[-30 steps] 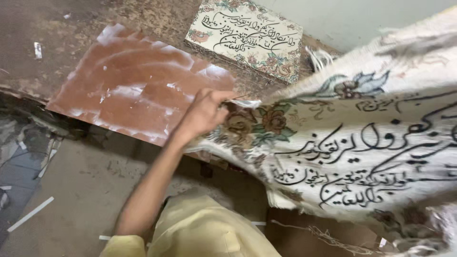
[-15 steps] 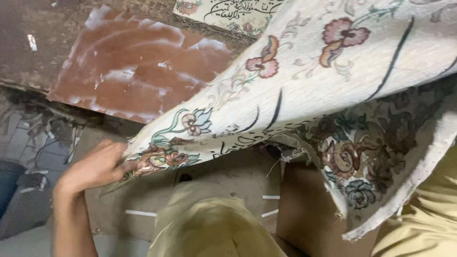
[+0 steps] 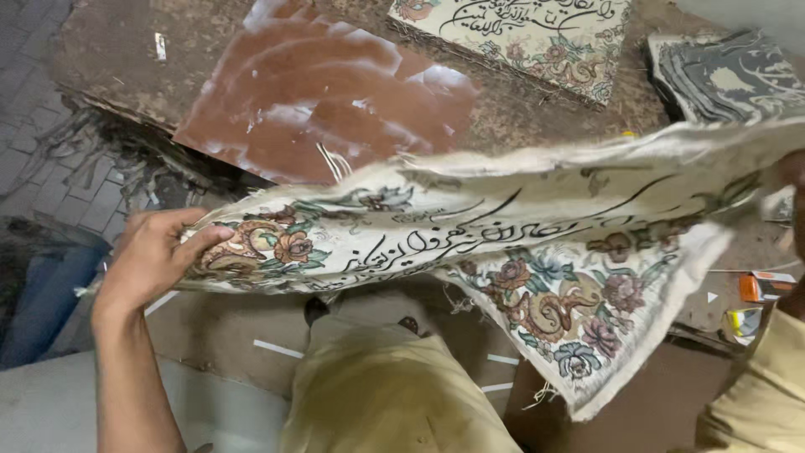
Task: The person spreads white adhesive onto a brown board using a small rectangular tool, then places a patterned textile with Arabic calligraphy onto the board and smooths it down. The person handles the board, adhesive, tool, and textile during the process.
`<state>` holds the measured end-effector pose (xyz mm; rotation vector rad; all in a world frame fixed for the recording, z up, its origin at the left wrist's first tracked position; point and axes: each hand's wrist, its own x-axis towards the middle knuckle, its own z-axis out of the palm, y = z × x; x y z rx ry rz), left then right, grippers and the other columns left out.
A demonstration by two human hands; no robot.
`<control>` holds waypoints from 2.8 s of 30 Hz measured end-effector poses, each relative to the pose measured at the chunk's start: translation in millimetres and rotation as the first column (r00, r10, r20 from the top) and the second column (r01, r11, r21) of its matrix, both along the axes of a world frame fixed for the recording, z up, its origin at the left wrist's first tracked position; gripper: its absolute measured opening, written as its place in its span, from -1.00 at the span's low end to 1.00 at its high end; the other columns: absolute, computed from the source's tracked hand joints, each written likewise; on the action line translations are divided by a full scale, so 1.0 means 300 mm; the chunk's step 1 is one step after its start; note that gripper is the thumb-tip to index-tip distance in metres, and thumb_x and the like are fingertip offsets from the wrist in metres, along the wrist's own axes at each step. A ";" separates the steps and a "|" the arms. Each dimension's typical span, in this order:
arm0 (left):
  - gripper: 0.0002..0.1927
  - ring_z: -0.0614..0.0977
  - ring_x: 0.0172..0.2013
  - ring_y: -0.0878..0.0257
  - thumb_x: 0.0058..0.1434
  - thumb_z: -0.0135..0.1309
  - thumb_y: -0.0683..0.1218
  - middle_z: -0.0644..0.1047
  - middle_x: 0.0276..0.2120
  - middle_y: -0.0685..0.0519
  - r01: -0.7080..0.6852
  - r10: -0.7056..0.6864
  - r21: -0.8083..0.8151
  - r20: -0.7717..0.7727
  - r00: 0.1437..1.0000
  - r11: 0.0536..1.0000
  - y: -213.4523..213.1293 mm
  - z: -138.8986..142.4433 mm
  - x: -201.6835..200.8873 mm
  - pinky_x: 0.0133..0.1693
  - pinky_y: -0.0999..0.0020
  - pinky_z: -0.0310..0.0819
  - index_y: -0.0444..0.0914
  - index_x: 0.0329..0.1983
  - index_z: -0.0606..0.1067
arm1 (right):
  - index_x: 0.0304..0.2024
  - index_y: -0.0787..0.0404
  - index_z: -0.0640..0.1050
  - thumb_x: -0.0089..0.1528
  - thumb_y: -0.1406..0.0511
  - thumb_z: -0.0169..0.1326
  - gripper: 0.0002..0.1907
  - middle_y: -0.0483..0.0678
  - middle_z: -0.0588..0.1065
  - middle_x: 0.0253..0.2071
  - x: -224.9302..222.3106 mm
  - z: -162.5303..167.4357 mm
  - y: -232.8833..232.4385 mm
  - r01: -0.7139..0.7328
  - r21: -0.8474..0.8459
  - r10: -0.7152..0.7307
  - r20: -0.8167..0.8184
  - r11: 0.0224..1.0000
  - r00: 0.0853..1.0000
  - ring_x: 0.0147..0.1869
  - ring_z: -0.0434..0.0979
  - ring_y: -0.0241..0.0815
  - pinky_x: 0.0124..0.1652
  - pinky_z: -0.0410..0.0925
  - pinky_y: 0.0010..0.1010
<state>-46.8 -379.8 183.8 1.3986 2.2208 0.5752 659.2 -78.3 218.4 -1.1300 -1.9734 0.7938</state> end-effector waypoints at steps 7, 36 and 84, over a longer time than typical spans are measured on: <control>-0.75 0.68 -0.39 -0.01 0.22 0.23 0.04 0.65 -0.40 -0.14 0.394 -0.392 0.074 -0.037 0.919 0.916 0.181 -0.008 -0.220 -0.31 0.16 0.50 -0.24 -0.21 0.66 | 0.32 0.25 0.29 0.33 0.54 -0.07 -0.50 -0.10 0.31 -0.25 -0.395 -0.381 -0.273 0.055 -0.033 -0.063 -0.402 0.998 0.913 -0.28 0.26 -0.31 -0.22 0.26 -0.52; -0.60 0.63 -0.07 -0.22 0.38 0.07 0.11 0.62 -0.15 -0.27 0.634 -0.639 -0.096 -0.021 0.769 0.767 0.853 -0.611 -1.166 -0.07 -0.09 0.46 -0.30 0.05 0.57 | 0.00 0.35 0.52 0.31 0.51 0.17 -0.79 0.13 0.57 -0.09 -1.001 -0.759 -0.239 0.057 0.136 -0.121 0.528 0.989 0.841 -0.05 0.62 0.07 -0.13 0.47 -0.29; -0.59 0.69 -0.25 0.00 0.28 0.10 0.04 0.63 0.02 -0.11 0.670 -0.737 -0.390 -0.034 0.675 0.632 1.687 -0.610 -1.323 -0.17 -0.11 0.60 -0.13 0.17 0.60 | 0.08 0.20 0.58 0.34 0.26 0.04 -0.71 0.03 0.57 -0.03 -1.153 -0.331 0.571 0.265 -0.391 0.173 0.789 0.882 0.589 -0.10 0.60 0.06 -0.05 0.47 -0.11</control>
